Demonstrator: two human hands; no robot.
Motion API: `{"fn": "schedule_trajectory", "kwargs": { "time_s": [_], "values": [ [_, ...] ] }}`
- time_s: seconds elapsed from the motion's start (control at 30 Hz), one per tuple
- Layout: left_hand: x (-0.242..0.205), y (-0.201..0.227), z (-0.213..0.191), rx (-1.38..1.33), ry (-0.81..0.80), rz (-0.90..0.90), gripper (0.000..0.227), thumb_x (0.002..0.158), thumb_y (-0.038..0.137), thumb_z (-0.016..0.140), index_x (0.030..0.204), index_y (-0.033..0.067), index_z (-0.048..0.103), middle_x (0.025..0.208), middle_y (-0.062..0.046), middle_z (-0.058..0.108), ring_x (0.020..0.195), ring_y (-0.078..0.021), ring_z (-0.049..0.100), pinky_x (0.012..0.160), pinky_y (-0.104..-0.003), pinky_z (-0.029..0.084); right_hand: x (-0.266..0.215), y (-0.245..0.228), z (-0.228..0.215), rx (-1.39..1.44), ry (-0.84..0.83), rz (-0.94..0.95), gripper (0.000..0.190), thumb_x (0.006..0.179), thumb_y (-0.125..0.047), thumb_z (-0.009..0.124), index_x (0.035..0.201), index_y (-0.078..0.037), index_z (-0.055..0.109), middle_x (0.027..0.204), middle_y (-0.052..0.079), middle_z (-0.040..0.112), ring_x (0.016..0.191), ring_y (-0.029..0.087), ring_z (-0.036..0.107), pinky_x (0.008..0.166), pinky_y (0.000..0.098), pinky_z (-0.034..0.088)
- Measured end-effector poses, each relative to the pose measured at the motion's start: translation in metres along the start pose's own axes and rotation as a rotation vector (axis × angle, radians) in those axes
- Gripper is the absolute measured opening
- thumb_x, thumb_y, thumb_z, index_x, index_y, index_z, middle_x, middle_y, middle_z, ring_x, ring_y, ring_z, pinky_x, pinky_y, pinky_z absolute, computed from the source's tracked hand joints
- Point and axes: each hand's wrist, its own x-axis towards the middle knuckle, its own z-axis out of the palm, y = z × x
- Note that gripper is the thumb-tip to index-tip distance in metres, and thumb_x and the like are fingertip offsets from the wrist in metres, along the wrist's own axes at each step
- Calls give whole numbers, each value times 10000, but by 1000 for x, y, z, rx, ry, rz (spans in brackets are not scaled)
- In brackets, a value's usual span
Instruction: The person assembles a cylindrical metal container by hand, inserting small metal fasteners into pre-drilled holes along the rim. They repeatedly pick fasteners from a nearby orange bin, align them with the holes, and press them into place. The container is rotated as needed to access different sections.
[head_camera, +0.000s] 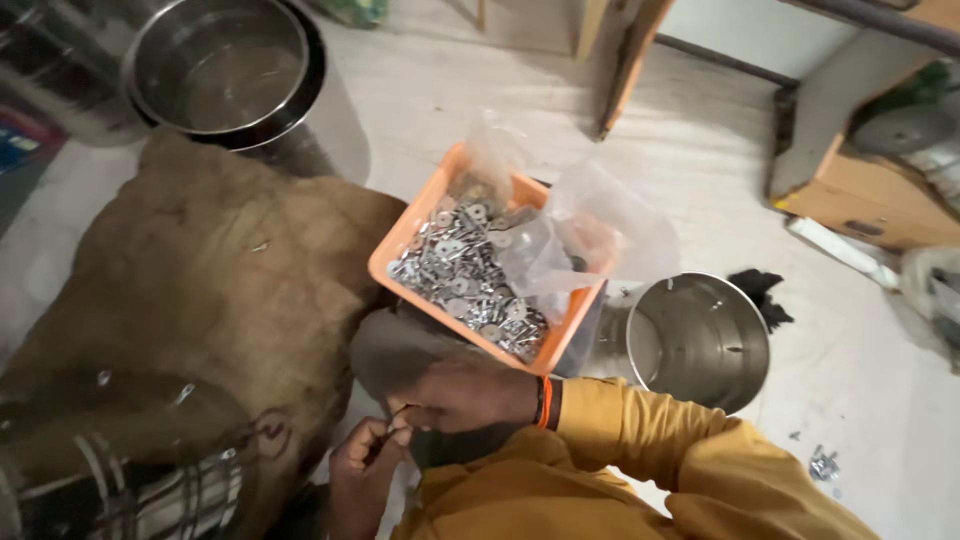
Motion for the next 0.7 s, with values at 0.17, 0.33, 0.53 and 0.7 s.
{"fn": "schedule_trajectory", "kwargs": {
  "time_s": [0.17, 0.33, 0.53, 0.7],
  "values": [
    [-2, -5, 6, 23, -26, 104, 276, 923, 182, 714, 722, 39, 591, 589, 41, 564, 561, -39, 487, 514, -248, 406, -10, 8, -8, 163, 1, -69, 141, 984, -165, 618, 1118, -147, 659, 906, 58, 709, 866, 258, 692, 807, 395, 527],
    [-23, -29, -13, 71, 9, -121, 362, 938, 246, 710, 678, 7, 631, 483, 15, 400, 439, -81, 321, 444, -286, 277, -34, 28, -47, 419, 366, -222, 160, 998, -27, 613, 1156, -22, 637, 1129, 89, 665, 1068, 218, 644, 938, 361, 531],
    [-56, -72, -47, -128, 114, -190, 302, 952, 212, 667, 746, -9, 683, 483, 33, 396, 428, -66, 301, 425, -289, 244, -64, 27, -84, 384, 596, 233, 141, 1079, -127, 618, 1029, -11, 681, 876, 56, 620, 799, 145, 553, 702, 288, 484],
    [-80, -47, -45, -133, 28, -78, 264, 977, 218, 623, 851, 4, 712, 536, 48, 425, 467, -57, 350, 443, -271, 281, -38, -20, -20, 329, 171, -17, 170, 941, -189, 731, 1050, -59, 712, 949, 32, 736, 886, 127, 687, 767, 306, 555]
  ]
}}
